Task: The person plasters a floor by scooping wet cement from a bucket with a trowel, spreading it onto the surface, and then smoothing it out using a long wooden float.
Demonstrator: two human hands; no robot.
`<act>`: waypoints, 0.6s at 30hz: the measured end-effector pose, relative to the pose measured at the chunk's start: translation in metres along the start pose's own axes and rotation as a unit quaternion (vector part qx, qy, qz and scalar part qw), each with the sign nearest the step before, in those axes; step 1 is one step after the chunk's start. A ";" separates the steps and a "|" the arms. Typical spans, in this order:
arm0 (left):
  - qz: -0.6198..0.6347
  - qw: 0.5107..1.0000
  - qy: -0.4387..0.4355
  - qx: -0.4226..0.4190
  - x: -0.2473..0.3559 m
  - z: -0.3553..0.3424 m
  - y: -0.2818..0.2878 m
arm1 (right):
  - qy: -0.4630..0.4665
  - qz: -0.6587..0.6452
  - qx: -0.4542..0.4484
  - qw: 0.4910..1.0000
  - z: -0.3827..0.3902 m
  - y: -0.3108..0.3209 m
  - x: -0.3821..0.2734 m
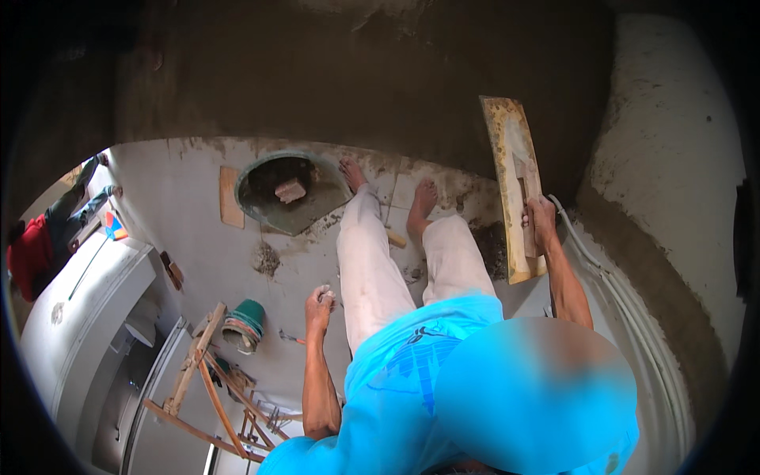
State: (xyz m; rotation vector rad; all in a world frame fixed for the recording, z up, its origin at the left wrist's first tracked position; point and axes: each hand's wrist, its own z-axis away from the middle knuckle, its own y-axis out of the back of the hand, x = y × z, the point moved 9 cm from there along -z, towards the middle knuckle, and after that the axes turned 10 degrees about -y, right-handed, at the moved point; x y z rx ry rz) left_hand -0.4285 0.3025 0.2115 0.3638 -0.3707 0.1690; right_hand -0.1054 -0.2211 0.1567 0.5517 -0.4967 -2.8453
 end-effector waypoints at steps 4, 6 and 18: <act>-0.152 0.968 -0.200 0.019 0.085 -0.032 0.018 | 0.045 -0.012 -0.015 0.999 0.004 -0.024 -0.017; -0.171 0.930 -0.325 0.031 0.170 -0.039 0.000 | 0.071 0.014 -0.013 0.997 0.006 -0.043 -0.042; -0.139 0.887 -0.402 -0.178 0.254 -0.134 -0.136 | 0.185 0.098 0.201 0.957 -0.093 -0.268 -0.126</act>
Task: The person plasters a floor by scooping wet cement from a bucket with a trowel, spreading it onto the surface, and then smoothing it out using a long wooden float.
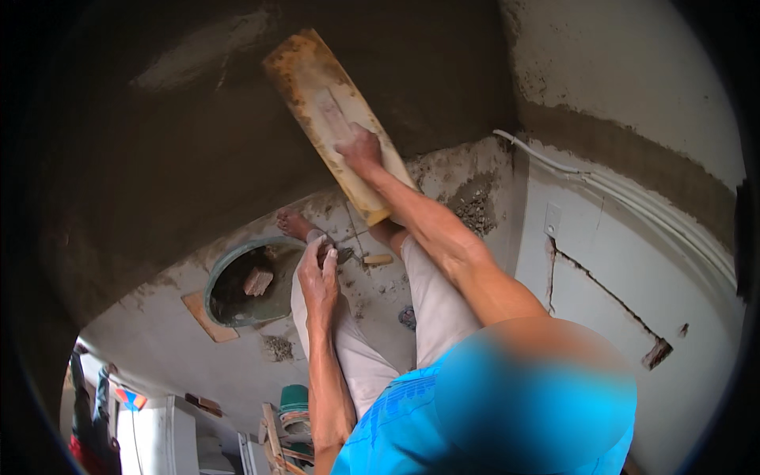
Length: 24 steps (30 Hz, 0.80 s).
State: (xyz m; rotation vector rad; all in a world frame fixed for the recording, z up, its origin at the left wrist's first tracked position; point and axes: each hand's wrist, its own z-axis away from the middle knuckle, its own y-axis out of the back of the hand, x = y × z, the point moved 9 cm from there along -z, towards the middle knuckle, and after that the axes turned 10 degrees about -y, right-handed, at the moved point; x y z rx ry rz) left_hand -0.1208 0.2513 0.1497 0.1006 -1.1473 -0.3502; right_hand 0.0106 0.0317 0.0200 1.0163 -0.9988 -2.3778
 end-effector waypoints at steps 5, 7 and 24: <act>0.018 0.997 0.021 -0.066 -0.011 0.005 -0.020 | -0.101 -0.006 0.148 0.984 -0.058 0.008 0.107; 0.031 0.997 0.042 -0.056 -0.020 0.002 -0.019 | -0.097 -0.001 0.253 0.962 -0.061 0.037 0.131; -0.204 0.842 0.012 -0.500 -0.071 0.022 -0.130 | -0.087 -0.445 -0.146 0.879 -0.017 -0.100 -0.009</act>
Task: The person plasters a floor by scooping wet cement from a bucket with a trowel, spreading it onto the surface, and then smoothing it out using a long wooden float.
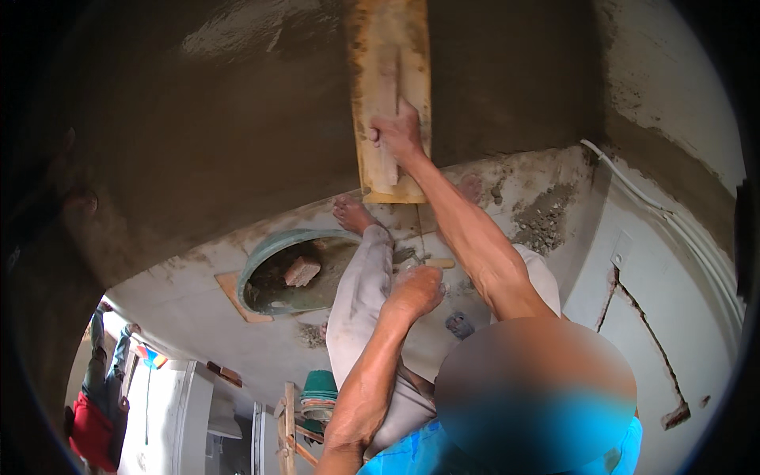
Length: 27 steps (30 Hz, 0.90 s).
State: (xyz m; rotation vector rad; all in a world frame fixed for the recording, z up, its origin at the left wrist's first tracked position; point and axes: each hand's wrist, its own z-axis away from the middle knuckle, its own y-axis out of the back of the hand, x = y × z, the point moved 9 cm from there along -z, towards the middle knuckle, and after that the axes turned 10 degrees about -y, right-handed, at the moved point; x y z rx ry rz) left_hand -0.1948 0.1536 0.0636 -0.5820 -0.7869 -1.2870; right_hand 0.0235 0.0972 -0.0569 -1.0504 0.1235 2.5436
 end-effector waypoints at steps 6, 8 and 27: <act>0.024 0.997 0.042 0.053 -0.019 0.002 0.038 | 0.007 0.046 -0.019 0.999 -0.040 -0.095 0.022; 0.086 0.990 0.045 0.101 -0.015 0.005 0.055 | 0.039 0.069 -0.004 0.997 -0.049 -0.122 0.029; 0.058 0.974 0.109 0.188 -0.054 -0.009 0.082 | -0.019 0.339 -0.049 0.939 -0.006 -0.035 0.025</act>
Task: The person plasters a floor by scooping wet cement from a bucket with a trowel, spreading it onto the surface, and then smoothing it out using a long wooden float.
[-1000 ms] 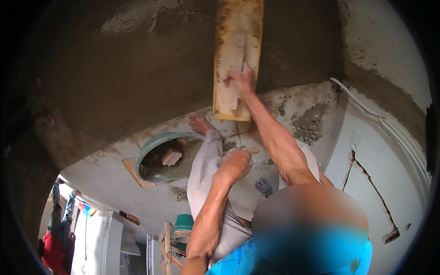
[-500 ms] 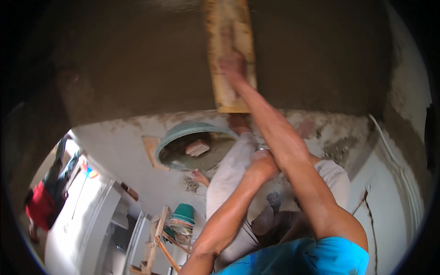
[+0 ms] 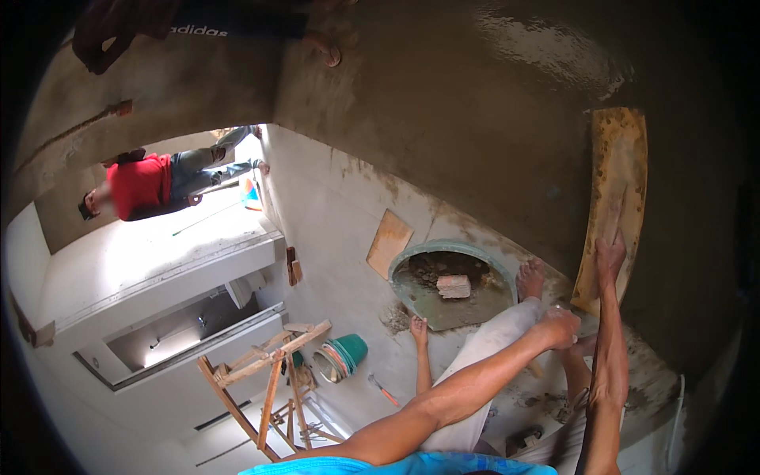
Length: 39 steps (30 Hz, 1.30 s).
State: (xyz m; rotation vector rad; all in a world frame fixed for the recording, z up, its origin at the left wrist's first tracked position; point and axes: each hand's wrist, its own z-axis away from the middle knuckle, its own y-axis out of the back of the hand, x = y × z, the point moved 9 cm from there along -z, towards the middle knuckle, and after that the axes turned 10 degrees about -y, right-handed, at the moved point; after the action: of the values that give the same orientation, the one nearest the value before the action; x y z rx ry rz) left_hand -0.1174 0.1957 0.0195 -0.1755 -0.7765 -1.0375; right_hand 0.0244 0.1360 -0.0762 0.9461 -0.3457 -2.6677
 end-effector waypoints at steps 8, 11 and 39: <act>0.117 0.925 -0.077 0.352 -0.015 0.038 0.059 | 0.147 0.184 0.055 0.970 0.026 0.050 0.000; 0.335 0.870 -0.006 0.362 -0.023 0.087 0.086 | 0.171 0.283 0.105 0.938 0.029 0.054 0.019; 0.202 0.910 -0.155 0.328 0.153 0.035 0.427 | 0.109 0.368 0.055 0.922 0.161 0.165 -0.004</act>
State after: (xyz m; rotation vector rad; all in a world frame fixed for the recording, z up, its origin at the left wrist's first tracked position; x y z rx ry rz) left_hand 0.2597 0.3268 0.2377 0.0814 -1.2778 -0.3186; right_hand -0.0452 0.0049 0.0998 0.9003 -0.6529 -1.8582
